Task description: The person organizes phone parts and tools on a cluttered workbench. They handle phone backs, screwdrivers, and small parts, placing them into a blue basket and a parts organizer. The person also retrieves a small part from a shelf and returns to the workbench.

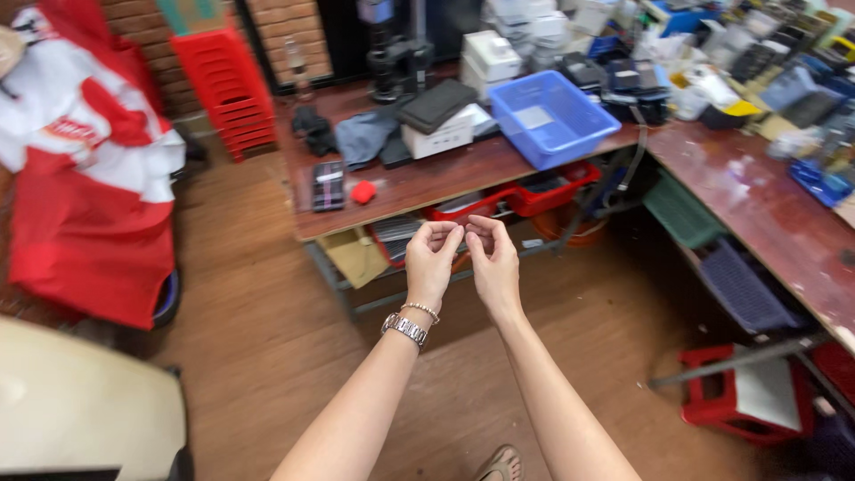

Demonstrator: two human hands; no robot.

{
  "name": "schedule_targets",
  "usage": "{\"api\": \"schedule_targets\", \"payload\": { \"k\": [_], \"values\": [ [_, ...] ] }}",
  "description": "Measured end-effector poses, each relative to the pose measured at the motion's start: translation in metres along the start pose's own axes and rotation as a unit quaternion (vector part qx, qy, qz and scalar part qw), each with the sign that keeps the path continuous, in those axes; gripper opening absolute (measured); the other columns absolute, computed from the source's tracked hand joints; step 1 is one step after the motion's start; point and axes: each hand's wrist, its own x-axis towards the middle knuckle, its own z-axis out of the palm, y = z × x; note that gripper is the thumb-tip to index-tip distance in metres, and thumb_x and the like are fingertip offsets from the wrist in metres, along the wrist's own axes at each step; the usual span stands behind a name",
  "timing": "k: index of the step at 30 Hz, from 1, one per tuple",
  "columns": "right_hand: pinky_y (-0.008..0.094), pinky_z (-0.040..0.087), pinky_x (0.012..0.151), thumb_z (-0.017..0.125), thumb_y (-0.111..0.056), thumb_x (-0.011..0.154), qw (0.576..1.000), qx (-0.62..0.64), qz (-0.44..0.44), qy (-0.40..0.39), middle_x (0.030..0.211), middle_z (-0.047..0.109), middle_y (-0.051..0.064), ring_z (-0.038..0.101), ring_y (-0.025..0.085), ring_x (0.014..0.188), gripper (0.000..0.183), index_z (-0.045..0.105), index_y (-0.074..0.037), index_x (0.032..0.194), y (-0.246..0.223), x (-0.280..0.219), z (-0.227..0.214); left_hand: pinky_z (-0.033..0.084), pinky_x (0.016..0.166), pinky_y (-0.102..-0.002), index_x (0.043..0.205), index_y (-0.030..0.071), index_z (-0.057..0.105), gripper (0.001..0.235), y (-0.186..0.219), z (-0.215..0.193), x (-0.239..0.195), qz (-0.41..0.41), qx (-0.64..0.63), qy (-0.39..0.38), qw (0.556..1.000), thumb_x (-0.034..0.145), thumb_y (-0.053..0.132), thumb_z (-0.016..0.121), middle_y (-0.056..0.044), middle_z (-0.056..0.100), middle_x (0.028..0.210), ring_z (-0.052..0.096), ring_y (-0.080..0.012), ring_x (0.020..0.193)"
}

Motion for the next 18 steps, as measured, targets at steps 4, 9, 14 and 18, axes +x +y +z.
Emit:
{"api": "schedule_targets", "payload": {
  "k": [4, 9, 14, 18],
  "values": [
    [0.028, 0.057, 0.08, 0.062, -0.01, 0.098, 0.999, -0.023, 0.02, 0.035, 0.112, 0.073, 0.008, 0.069, 0.012, 0.097, 0.029, 0.063, -0.003, 0.126, 0.018, 0.031, -0.067, 0.056, 0.071, -0.025, 0.103, 0.003, 0.07, 0.019, -0.016, 0.073, 0.013, -0.009, -0.01, -0.037, 0.999, 0.092, 0.019, 0.074, -0.004, 0.075, 0.096, 0.068, -0.0083, 0.083],
    [0.029, 0.058, 0.081, 0.062, -0.01, 0.098, 0.997, -0.04, 0.01, 0.066, 0.109, 0.074, 0.009, 0.069, 0.014, 0.094, 0.028, 0.064, -0.002, 0.125, 0.033, 0.076, -0.161, 0.057, 0.072, -0.025, 0.103, 0.004, 0.07, 0.021, -0.031, 0.181, 0.027, -0.027, -0.015, -0.08, 0.996, 0.092, 0.02, 0.074, -0.003, 0.075, 0.097, 0.069, -0.0082, 0.084],
    [0.029, 0.058, 0.08, 0.062, -0.01, 0.098, 0.993, -0.056, 0.027, 0.104, 0.109, 0.075, 0.009, 0.071, 0.013, 0.092, 0.028, 0.064, -0.002, 0.125, 0.051, 0.106, -0.252, 0.056, 0.071, -0.025, 0.104, 0.003, 0.07, 0.021, -0.051, 0.279, 0.031, -0.039, -0.028, -0.123, 0.991, 0.091, 0.019, 0.075, -0.005, 0.075, 0.096, 0.069, -0.0101, 0.083],
    [0.029, 0.059, 0.08, 0.061, -0.01, 0.099, 0.989, -0.04, 0.032, 0.142, 0.108, 0.074, 0.01, 0.071, 0.014, 0.09, 0.028, 0.063, -0.001, 0.125, 0.064, 0.124, -0.317, 0.056, 0.071, -0.025, 0.105, 0.004, 0.07, 0.021, -0.068, 0.347, 0.03, -0.075, -0.013, -0.163, 0.984, 0.092, 0.02, 0.074, -0.004, 0.075, 0.096, 0.068, -0.0095, 0.082]
  ]
}}
